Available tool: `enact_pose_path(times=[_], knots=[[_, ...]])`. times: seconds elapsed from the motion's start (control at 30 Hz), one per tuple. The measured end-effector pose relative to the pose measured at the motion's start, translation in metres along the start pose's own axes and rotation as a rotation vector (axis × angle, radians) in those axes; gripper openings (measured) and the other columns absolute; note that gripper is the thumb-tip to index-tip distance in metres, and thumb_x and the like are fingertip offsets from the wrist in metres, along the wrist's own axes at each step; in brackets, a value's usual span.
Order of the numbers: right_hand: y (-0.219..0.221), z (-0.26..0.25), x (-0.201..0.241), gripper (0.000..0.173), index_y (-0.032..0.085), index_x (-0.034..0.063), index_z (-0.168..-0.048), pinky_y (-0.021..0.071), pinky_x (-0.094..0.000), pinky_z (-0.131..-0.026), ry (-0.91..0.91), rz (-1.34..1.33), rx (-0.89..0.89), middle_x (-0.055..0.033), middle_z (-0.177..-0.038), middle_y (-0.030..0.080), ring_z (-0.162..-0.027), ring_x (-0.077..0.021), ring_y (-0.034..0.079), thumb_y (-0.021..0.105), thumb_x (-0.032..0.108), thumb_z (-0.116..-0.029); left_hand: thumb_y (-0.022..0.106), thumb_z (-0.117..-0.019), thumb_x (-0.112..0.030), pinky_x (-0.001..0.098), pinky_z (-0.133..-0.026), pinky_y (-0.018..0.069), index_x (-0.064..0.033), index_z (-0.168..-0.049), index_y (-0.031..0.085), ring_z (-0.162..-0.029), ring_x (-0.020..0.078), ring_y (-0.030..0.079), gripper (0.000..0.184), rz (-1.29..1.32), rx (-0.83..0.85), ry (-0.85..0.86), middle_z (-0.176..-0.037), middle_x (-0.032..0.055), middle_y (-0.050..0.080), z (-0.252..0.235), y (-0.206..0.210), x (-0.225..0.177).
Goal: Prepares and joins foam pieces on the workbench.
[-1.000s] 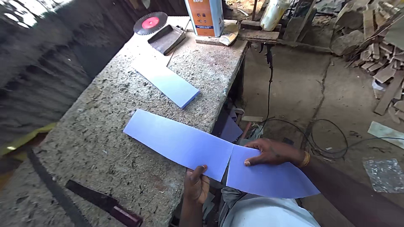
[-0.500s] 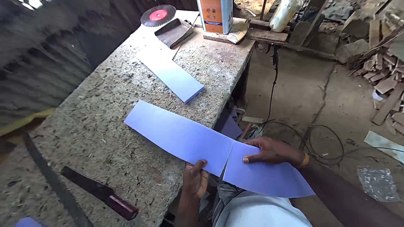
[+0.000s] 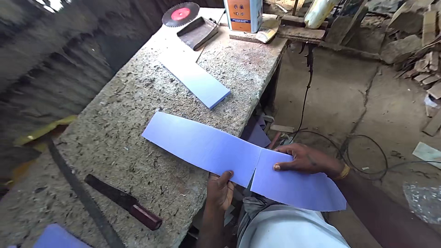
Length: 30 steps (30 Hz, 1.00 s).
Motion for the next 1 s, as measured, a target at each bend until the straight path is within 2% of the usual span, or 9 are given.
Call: enact_pose_path(times=[0.43,0.73,1.0], knots=[[0.006,0.001,-0.006,0.028,0.073,0.0217,-0.112,0.0606,-0.033,-0.069,0.012,0.031,-0.028,0.0045,-0.088,0.074,-0.075,-0.009,0.071,0.075,0.041,-0.0915,0.05,-0.0939,0.016,0.0461,-0.075,0.0639,-0.0069,-0.122,0.053,-0.085,0.0263,0.074,0.036,-0.043,-0.043,-0.02,-0.103,0.0132,0.071,0.008,-0.003,0.002],[0.007,0.003,-0.004,0.027,0.073,0.0199,-0.111,0.0605,-0.0328,-0.07,0.017,0.03,-0.043,0.0036,-0.088,0.074,-0.075,-0.0094,0.071,0.076,0.039,-0.0918,0.049,-0.0952,0.015,0.0461,-0.076,0.0639,-0.0053,-0.122,0.053,-0.086,0.0263,0.074,0.034,-0.059,-0.03,-0.014,-0.103,0.014,0.071,0.011,-0.001,0.002],[0.009,-0.002,-0.003,0.025,0.073,0.0197,-0.11,0.06,-0.0328,-0.07,-0.028,0.043,-0.051,0.0043,-0.087,0.073,-0.076,-0.0088,0.07,0.074,0.038,-0.0935,0.051,-0.0937,0.016,0.0478,-0.076,0.0637,-0.0077,-0.124,0.052,-0.087,0.0275,0.074,0.038,-0.032,-0.019,0.007,-0.105,0.0141,0.071,0.009,-0.005,0.0]])
Point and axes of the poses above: each hand's wrist, its own z-axis away from the middle knuckle, its own y-axis out of the palm, x = y × z, the point moved 9 cm from there along -z, towards the middle knuckle
